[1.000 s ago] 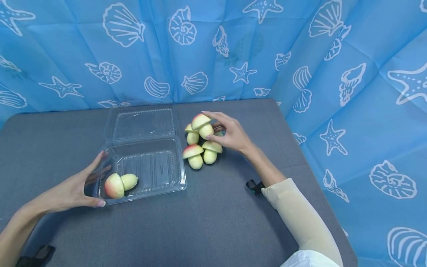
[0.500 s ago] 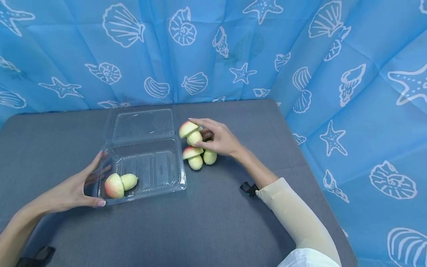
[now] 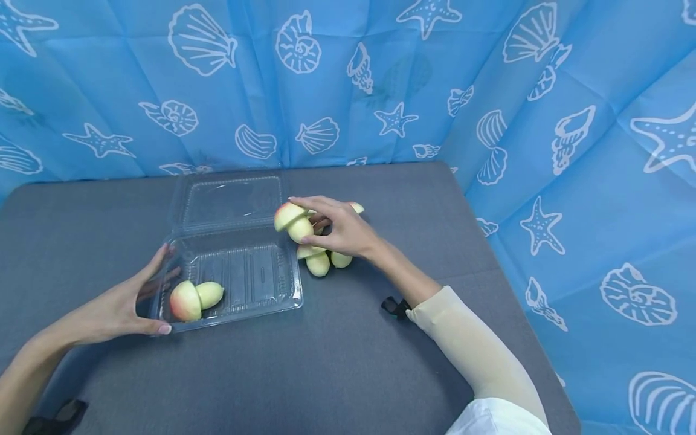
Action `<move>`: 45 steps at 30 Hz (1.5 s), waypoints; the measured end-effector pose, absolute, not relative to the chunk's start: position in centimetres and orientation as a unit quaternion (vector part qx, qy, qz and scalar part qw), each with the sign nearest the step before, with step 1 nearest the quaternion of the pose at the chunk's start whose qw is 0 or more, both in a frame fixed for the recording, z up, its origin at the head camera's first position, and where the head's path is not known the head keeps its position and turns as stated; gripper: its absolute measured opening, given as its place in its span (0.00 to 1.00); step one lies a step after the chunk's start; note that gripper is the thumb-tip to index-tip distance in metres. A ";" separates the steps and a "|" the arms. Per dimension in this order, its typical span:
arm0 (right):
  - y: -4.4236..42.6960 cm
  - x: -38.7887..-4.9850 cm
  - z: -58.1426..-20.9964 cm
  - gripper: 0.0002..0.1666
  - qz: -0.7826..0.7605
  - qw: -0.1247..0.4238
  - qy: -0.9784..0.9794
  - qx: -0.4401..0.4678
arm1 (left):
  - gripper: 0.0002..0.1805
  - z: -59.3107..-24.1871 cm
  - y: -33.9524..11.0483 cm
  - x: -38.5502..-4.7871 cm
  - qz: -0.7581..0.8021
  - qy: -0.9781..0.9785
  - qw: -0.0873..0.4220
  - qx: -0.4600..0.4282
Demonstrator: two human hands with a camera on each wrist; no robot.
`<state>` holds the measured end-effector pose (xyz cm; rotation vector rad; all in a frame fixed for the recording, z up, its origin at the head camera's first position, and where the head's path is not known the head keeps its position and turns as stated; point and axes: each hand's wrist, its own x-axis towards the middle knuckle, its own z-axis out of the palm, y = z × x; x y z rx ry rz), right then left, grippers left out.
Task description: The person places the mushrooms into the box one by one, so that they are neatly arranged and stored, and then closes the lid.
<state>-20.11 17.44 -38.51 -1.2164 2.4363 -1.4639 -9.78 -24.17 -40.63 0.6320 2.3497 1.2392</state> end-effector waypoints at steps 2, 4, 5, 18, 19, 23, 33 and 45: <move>17.1 -20.1 -38.5 0.43 -0.470 0.028 0.787 -0.399 | 0.75 -40.6 -24.2 -9.8 0.444 0.843 0.203 0.226; 16.8 -20.2 -38.5 0.43 -0.467 0.028 0.786 -0.405 | 0.76 -40.6 -24.2 -9.8 0.444 0.843 0.202 0.226; 16.6 -20.1 -38.5 0.43 -0.465 0.027 0.785 -0.408 | 0.76 -40.6 -24.2 -9.8 0.443 0.844 0.202 0.226; 14.4 -19.6 -38.6 0.41 -0.459 0.029 0.780 -0.425 | 0.75 -40.7 -24.2 -9.8 0.449 0.840 0.201 0.226; 14.3 -19.6 -38.6 0.41 -0.459 0.029 0.778 -0.429 | 0.75 -40.7 -24.2 -9.8 0.449 0.841 0.201 0.226; 13.6 -19.5 -38.6 0.39 -0.461 0.037 0.770 -0.440 | 0.75 -40.7 -24.2 -9.7 0.443 0.844 0.201 0.224; 11.7 -18.7 -38.7 0.39 -0.462 0.037 0.771 -0.437 | 0.76 -40.6 -24.1 -9.8 0.437 0.848 0.205 0.218; 9.3 -18.5 -39.5 0.41 -0.479 0.059 0.762 -0.433 | 0.75 -40.7 -24.2 -9.8 0.455 0.837 0.201 0.228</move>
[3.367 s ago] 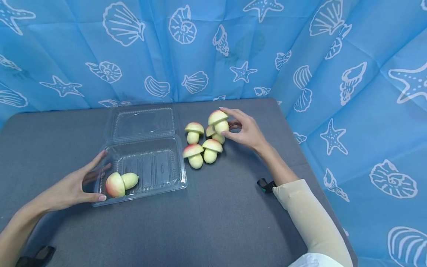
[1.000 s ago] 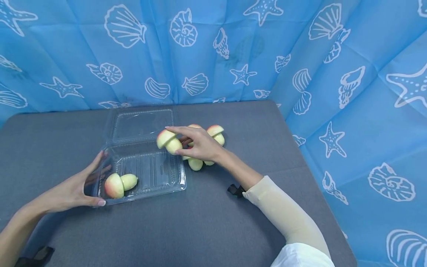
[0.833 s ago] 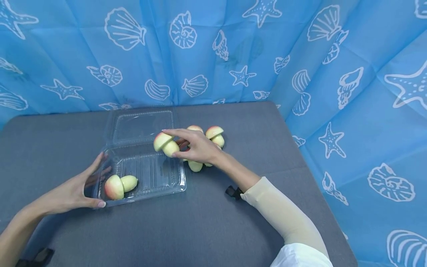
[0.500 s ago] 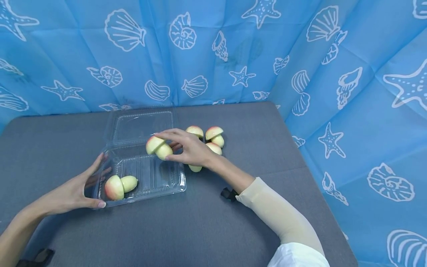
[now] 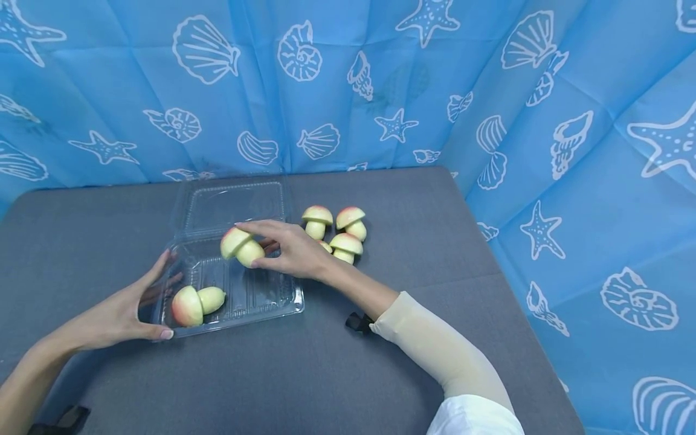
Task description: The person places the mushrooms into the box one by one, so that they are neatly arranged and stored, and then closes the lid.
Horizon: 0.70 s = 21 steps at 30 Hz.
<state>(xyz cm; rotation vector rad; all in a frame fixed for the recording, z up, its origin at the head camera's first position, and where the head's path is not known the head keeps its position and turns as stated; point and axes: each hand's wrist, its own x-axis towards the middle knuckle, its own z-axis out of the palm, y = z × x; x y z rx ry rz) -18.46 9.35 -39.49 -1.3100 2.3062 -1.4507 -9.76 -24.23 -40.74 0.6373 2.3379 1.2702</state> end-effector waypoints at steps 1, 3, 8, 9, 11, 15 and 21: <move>9.2 -18.4 -39.5 0.41 -0.479 0.063 0.762 -0.433 | 0.75 -40.8 -24.2 -9.8 0.456 0.836 0.201 0.228; 8.8 -18.3 -39.5 0.41 -0.481 0.070 0.759 -0.433 | 0.75 -40.8 -24.2 -9.7 0.452 0.839 0.199 0.227; 7.9 -18.0 -39.6 0.41 -0.481 0.078 0.758 -0.435 | 0.75 -40.8 -24.1 -9.7 0.448 0.843 0.197 0.224; 7.7 -17.9 -39.6 0.41 -0.480 0.078 0.758 -0.435 | 0.75 -40.8 -24.1 -9.7 0.449 0.842 0.197 0.225; 7.4 -17.7 -39.5 0.41 -0.478 0.077 0.758 -0.437 | 0.75 -40.8 -24.2 -9.7 0.450 0.841 0.195 0.227; 6.7 -17.5 -39.4 0.40 -0.473 0.078 0.761 -0.437 | 0.75 -40.8 -24.2 -9.7 0.449 0.841 0.194 0.229; 5.6 -17.3 -39.0 0.41 -0.467 0.097 0.770 -0.425 | 0.75 -40.7 -24.1 -9.8 0.449 0.841 0.196 0.227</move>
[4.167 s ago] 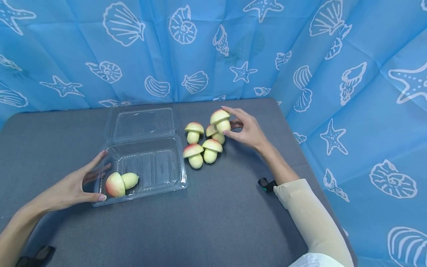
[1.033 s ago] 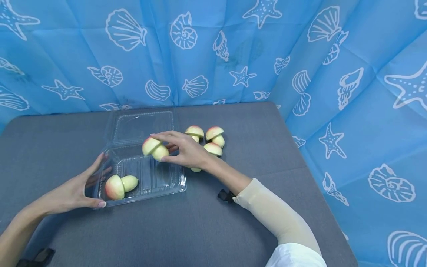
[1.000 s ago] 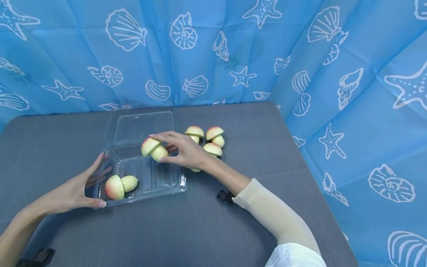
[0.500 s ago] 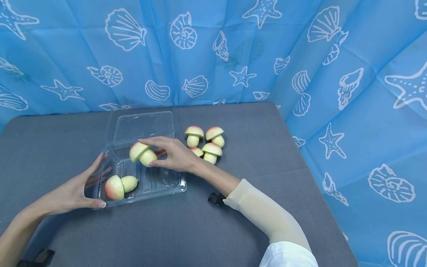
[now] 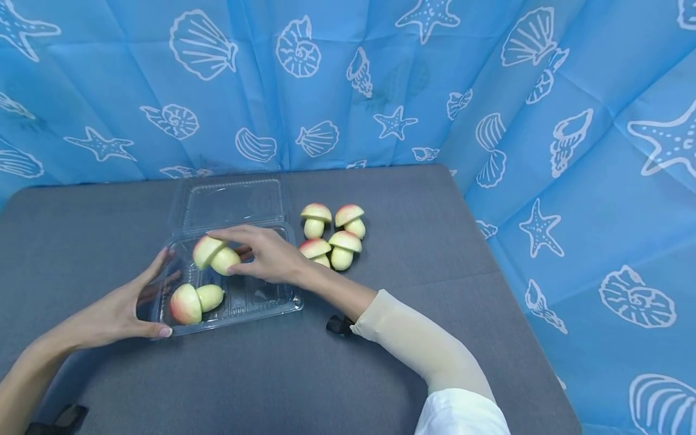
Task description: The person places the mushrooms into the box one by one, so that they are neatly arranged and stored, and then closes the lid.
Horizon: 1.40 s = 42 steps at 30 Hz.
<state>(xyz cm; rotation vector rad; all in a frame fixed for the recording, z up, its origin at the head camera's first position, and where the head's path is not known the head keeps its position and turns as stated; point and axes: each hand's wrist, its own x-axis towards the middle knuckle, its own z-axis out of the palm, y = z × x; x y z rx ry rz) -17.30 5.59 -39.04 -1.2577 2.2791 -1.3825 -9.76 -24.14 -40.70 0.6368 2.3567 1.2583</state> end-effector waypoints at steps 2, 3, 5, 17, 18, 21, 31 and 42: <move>5.2 -17.3 -39.0 0.41 -0.467 0.103 0.772 -0.419 | 0.75 -40.6 -24.1 -9.8 0.447 0.842 0.199 0.226; 5.0 -17.3 -39.0 0.41 -0.467 0.105 0.773 -0.416 | 0.75 -40.6 -24.1 -9.8 0.447 0.843 0.200 0.224; 4.7 -17.2 -39.0 0.41 -0.465 0.105 0.779 -0.406 | 0.75 -40.6 -24.2 -9.8 0.445 0.844 0.202 0.223; 3.0 -17.3 -39.4 0.42 -0.444 0.133 0.807 -0.365 | 0.74 -40.5 -24.3 -9.8 0.444 0.842 0.211 0.222; 2.9 -17.3 -39.5 0.42 -0.443 0.135 0.810 -0.360 | 0.74 -40.5 -24.3 -9.8 0.442 0.843 0.211 0.221; 2.6 -17.3 -39.6 0.42 -0.443 0.143 0.814 -0.348 | 0.74 -40.4 -24.2 -9.8 0.436 0.848 0.211 0.216; 1.8 -17.1 -40.3 0.42 -0.405 0.130 0.840 -0.337 | 0.74 -40.3 -24.1 -9.6 0.435 0.849 0.222 0.202; 1.8 -17.1 -40.8 0.40 -0.377 0.145 0.855 -0.327 | 0.74 -40.2 -24.0 -9.6 0.431 0.851 0.224 0.200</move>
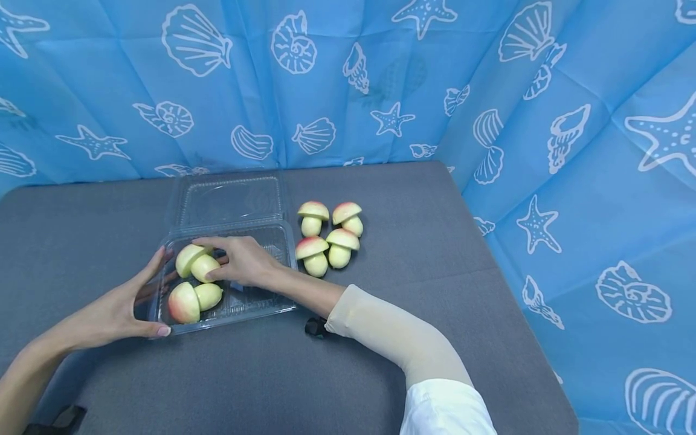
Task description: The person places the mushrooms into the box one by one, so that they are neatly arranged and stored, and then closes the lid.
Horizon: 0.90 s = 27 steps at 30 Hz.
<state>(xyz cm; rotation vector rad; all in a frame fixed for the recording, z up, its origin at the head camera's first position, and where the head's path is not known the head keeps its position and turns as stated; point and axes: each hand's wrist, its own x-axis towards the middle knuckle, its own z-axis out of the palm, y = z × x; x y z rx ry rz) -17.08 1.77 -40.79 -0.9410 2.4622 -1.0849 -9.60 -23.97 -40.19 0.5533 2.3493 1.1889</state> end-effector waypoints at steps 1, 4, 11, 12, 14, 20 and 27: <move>1.8 -17.1 -40.8 0.40 -0.373 0.145 0.856 -0.328 | 0.74 -40.2 -24.0 -9.6 0.431 0.851 0.224 0.201; 1.8 -17.0 -40.8 0.41 -0.360 0.141 0.861 -0.330 | 0.74 -40.1 -23.9 -9.6 0.428 0.853 0.223 0.202; 1.7 -17.1 -40.9 0.40 -0.380 0.163 0.853 -0.320 | 0.73 -40.2 -24.0 -9.5 0.426 0.852 0.222 0.206; 1.7 -17.1 -41.0 0.40 -0.379 0.163 0.853 -0.320 | 0.73 -40.3 -24.0 -9.5 0.427 0.852 0.222 0.207; 1.7 -17.1 -40.9 0.41 -0.380 0.165 0.852 -0.319 | 0.73 -40.3 -24.0 -9.5 0.427 0.852 0.222 0.207; 2.0 -17.2 -40.9 0.40 -0.408 0.161 0.842 -0.313 | 0.74 -40.3 -24.1 -9.5 0.420 0.856 0.219 0.206; 2.4 -17.4 -40.3 0.37 -0.421 0.154 0.840 -0.305 | 0.74 -40.3 -24.1 -9.5 0.421 0.856 0.216 0.208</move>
